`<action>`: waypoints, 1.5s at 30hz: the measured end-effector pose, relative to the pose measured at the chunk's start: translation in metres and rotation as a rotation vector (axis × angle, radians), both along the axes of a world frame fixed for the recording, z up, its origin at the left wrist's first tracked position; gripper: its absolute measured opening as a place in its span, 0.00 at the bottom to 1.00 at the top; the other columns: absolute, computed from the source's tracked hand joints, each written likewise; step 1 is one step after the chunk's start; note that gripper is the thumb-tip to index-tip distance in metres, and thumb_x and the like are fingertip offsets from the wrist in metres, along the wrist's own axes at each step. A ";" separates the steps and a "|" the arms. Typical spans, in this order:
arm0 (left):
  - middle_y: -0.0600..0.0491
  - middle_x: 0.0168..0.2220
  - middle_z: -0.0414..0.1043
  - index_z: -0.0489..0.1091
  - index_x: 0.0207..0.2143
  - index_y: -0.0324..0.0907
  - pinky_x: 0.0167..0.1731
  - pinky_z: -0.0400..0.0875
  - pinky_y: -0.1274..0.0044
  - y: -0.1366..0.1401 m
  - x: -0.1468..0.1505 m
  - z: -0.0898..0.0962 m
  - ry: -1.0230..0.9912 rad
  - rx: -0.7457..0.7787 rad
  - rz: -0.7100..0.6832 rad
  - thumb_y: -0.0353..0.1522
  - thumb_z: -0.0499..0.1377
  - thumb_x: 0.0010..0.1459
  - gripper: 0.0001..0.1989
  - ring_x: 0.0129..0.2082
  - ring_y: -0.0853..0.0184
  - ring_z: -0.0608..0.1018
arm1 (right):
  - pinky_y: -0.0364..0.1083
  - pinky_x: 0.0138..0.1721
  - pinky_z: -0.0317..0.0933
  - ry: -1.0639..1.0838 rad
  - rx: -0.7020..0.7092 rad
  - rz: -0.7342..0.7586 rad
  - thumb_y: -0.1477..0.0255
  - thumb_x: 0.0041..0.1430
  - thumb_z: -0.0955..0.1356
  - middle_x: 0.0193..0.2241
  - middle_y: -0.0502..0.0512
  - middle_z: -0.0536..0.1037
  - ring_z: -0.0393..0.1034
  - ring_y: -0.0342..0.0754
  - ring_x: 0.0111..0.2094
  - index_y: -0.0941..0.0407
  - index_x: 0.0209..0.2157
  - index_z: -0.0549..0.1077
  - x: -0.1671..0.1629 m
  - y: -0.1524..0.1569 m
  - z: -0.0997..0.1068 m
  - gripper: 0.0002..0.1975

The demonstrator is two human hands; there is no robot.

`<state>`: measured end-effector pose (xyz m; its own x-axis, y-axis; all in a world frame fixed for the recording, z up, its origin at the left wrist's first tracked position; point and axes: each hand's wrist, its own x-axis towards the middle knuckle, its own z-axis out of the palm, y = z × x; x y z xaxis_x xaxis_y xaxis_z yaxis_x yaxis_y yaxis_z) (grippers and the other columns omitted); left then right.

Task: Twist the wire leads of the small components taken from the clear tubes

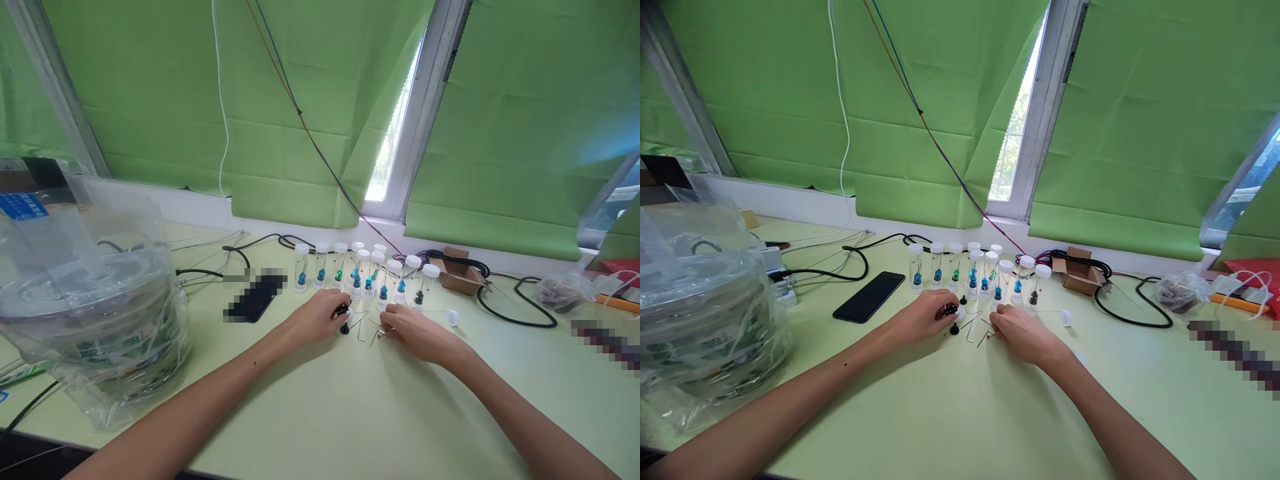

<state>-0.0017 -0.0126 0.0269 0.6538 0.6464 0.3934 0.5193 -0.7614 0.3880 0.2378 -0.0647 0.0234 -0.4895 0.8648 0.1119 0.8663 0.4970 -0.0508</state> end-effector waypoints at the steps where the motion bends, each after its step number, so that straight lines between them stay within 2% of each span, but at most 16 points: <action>1: 0.51 0.29 0.69 0.70 0.32 0.41 0.25 0.58 0.76 0.000 0.000 0.000 -0.001 -0.007 -0.002 0.31 0.53 0.58 0.07 0.26 0.68 0.69 | 0.43 0.30 0.56 -0.004 -0.005 -0.006 0.80 0.61 0.61 0.33 0.55 0.70 0.64 0.46 0.32 0.56 0.31 0.67 0.000 0.000 0.000 0.08; 15: 0.51 0.30 0.70 0.71 0.33 0.41 0.25 0.58 0.76 0.001 0.000 -0.004 -0.009 -0.032 -0.004 0.32 0.53 0.58 0.08 0.27 0.67 0.69 | 0.43 0.29 0.56 -0.042 0.026 -0.006 0.80 0.62 0.60 0.32 0.56 0.70 0.64 0.47 0.31 0.56 0.31 0.66 -0.001 0.001 -0.002 0.08; 25: 0.51 0.30 0.70 0.71 0.31 0.42 0.26 0.59 0.75 0.002 0.000 -0.007 -0.008 -0.048 0.017 0.32 0.53 0.57 0.08 0.29 0.66 0.69 | 0.42 0.29 0.55 -0.091 0.003 -0.017 0.79 0.64 0.58 0.32 0.55 0.70 0.64 0.46 0.30 0.56 0.30 0.64 -0.007 -0.003 0.003 0.09; 29: 0.51 0.30 0.70 0.71 0.32 0.42 0.26 0.59 0.75 0.002 0.000 -0.008 -0.006 -0.038 0.011 0.32 0.53 0.58 0.08 0.28 0.66 0.69 | 0.42 0.28 0.53 -0.103 0.032 -0.010 0.83 0.60 0.59 0.32 0.56 0.70 0.62 0.47 0.30 0.56 0.31 0.63 -0.005 -0.002 0.001 0.09; 33: 0.51 0.29 0.70 0.71 0.31 0.41 0.27 0.59 0.75 0.003 0.000 -0.008 -0.015 -0.045 0.023 0.33 0.53 0.57 0.08 0.29 0.66 0.70 | 0.42 0.28 0.52 -0.086 0.076 -0.021 0.90 0.52 0.59 0.31 0.54 0.68 0.61 0.46 0.30 0.55 0.30 0.60 -0.004 0.000 -0.001 0.14; 37: 0.50 0.30 0.70 0.72 0.31 0.41 0.27 0.59 0.75 0.002 0.000 -0.007 -0.011 -0.047 0.025 0.33 0.53 0.58 0.09 0.29 0.66 0.70 | 0.42 0.28 0.51 -0.051 0.111 -0.021 0.91 0.48 0.58 0.31 0.53 0.67 0.60 0.46 0.29 0.55 0.30 0.58 -0.006 0.001 -0.002 0.16; 45: 0.50 0.31 0.71 0.72 0.33 0.41 0.28 0.61 0.75 0.003 0.000 -0.003 -0.027 -0.028 0.017 0.31 0.53 0.58 0.08 0.30 0.65 0.71 | 0.43 0.27 0.51 0.068 0.191 0.006 0.89 0.53 0.56 0.31 0.52 0.65 0.58 0.45 0.27 0.54 0.32 0.55 -0.013 -0.001 0.003 0.15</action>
<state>-0.0019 -0.0099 0.0235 0.6319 0.6685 0.3921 0.5212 -0.7410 0.4234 0.2248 -0.0662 0.0260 -0.4805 0.8216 0.3066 0.8610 0.5085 -0.0131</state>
